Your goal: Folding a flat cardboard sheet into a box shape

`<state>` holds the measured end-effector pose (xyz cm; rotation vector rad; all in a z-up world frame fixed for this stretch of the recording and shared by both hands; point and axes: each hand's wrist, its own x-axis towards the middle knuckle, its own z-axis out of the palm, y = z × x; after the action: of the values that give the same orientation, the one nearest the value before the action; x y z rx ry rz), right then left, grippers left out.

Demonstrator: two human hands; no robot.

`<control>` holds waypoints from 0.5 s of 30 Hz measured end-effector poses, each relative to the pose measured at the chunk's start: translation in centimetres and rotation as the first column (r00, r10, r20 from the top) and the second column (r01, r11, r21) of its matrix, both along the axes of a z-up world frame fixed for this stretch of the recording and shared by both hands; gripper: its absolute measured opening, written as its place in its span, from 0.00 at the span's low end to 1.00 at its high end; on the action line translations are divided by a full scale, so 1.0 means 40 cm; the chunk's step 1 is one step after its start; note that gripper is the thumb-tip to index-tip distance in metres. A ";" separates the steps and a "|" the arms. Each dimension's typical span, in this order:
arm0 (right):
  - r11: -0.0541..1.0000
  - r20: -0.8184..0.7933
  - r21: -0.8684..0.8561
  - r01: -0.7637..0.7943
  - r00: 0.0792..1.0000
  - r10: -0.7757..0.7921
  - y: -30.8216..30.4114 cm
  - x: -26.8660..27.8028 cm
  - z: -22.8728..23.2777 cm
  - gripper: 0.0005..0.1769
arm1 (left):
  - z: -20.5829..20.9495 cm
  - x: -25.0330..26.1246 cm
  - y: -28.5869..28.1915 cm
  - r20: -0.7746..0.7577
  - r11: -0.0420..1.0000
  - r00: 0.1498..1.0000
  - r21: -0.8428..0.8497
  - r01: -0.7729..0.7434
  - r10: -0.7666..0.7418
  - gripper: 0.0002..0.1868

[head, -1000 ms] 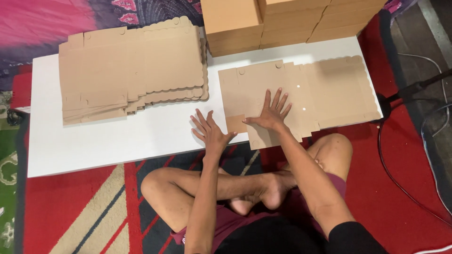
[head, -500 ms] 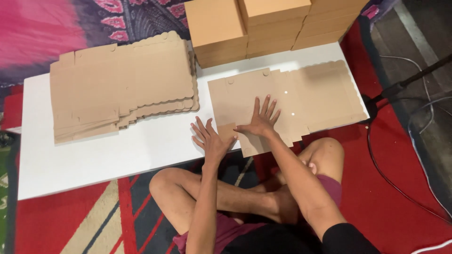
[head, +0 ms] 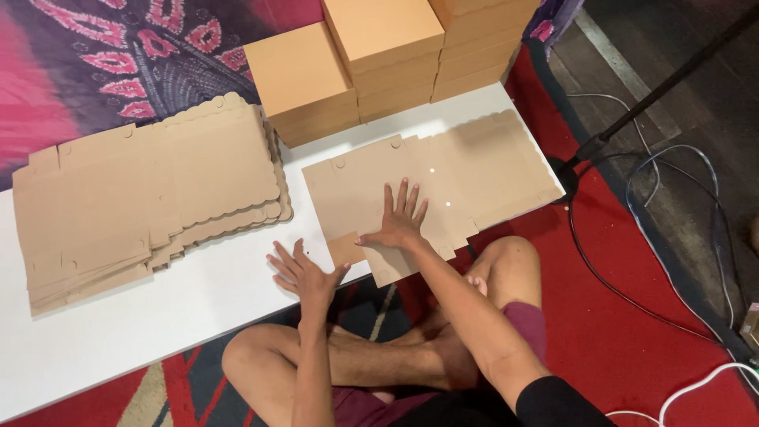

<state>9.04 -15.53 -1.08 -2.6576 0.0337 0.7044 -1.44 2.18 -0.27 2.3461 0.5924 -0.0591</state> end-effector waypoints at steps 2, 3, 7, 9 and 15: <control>1.000 0.002 0.007 -0.001 1.000 0.001 0.001 -0.001 0.001 0.86 | -0.017 -0.010 0.037 0.007 0.999 0.999 0.005 -0.034 0.034 0.61; 1.000 0.003 0.013 -0.002 1.000 0.002 -0.001 -0.001 0.003 0.86 | -0.026 -0.013 0.053 0.012 0.998 0.998 0.009 -0.067 0.067 0.61; 1.000 0.008 0.029 0.007 1.000 -0.007 0.000 -0.008 0.020 0.84 | -0.054 -0.025 0.078 0.018 0.996 0.996 0.013 -0.087 0.086 0.61; 1.000 0.008 0.022 0.004 1.000 -0.005 0.000 -0.009 0.025 0.84 | -0.076 -0.018 0.073 0.065 0.998 0.996 -0.012 -0.059 0.059 0.59; 0.999 0.004 0.032 0.018 1.000 -0.018 0.000 -0.010 0.025 0.83 | 0.039 0.022 -0.043 0.039 0.998 0.997 0.009 0.063 -0.063 0.60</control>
<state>8.64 -15.53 -0.10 -2.6246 0.0444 0.6881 -0.57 0.46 1.31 2.3680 0.5004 -0.0393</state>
